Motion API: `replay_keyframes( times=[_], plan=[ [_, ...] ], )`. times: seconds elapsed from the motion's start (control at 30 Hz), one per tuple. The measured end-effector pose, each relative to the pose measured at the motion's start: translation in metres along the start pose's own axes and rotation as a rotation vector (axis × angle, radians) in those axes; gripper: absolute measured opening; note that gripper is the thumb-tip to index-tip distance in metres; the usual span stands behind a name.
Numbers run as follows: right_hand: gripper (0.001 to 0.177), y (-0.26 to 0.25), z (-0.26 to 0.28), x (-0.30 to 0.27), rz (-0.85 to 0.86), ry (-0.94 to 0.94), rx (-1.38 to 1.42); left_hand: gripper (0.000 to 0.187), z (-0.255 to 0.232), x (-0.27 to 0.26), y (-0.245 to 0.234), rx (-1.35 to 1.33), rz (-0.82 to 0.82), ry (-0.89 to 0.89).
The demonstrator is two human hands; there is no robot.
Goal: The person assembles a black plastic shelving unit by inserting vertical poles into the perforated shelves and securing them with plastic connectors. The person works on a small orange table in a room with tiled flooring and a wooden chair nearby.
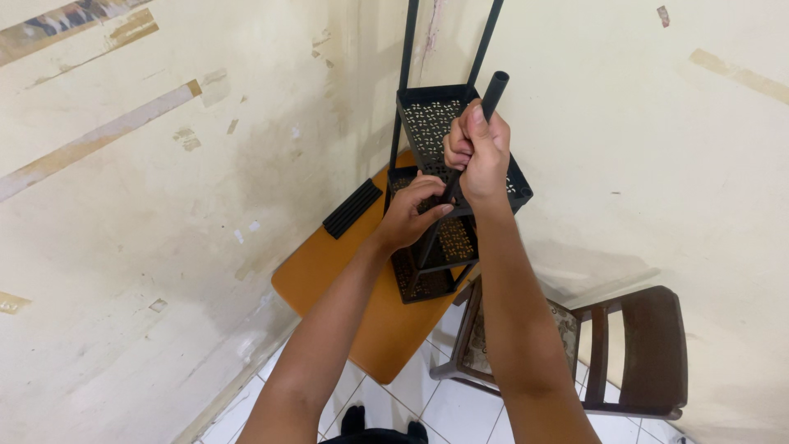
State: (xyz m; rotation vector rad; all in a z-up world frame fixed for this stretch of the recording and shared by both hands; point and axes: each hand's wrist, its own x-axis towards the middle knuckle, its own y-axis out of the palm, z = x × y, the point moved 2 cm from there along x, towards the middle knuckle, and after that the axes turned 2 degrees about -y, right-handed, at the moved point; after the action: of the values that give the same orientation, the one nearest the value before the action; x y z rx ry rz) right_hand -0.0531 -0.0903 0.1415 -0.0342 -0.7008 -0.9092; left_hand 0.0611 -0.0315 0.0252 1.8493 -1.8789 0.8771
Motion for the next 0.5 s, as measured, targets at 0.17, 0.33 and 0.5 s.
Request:
replay_keyframes(
  times=[0.17, 0.33, 0.5],
  plan=[
    [0.040, 0.002, -0.003, -0.007, -0.073, 0.004, -0.103, 0.019, 0.004, -0.001, -0.004, 0.004, 0.033, -0.018],
    [0.053, 0.002, -0.018, -0.020, -0.086, 0.110, 0.011, 0.023, 0.012, -0.002, -0.006, -0.051, 0.048, -0.059],
    [0.065, -0.008, -0.029, -0.022, -0.137, 0.129, 0.080, 0.024, 0.014, -0.003, -0.002, -0.036, 0.035, -0.065]
  ],
)
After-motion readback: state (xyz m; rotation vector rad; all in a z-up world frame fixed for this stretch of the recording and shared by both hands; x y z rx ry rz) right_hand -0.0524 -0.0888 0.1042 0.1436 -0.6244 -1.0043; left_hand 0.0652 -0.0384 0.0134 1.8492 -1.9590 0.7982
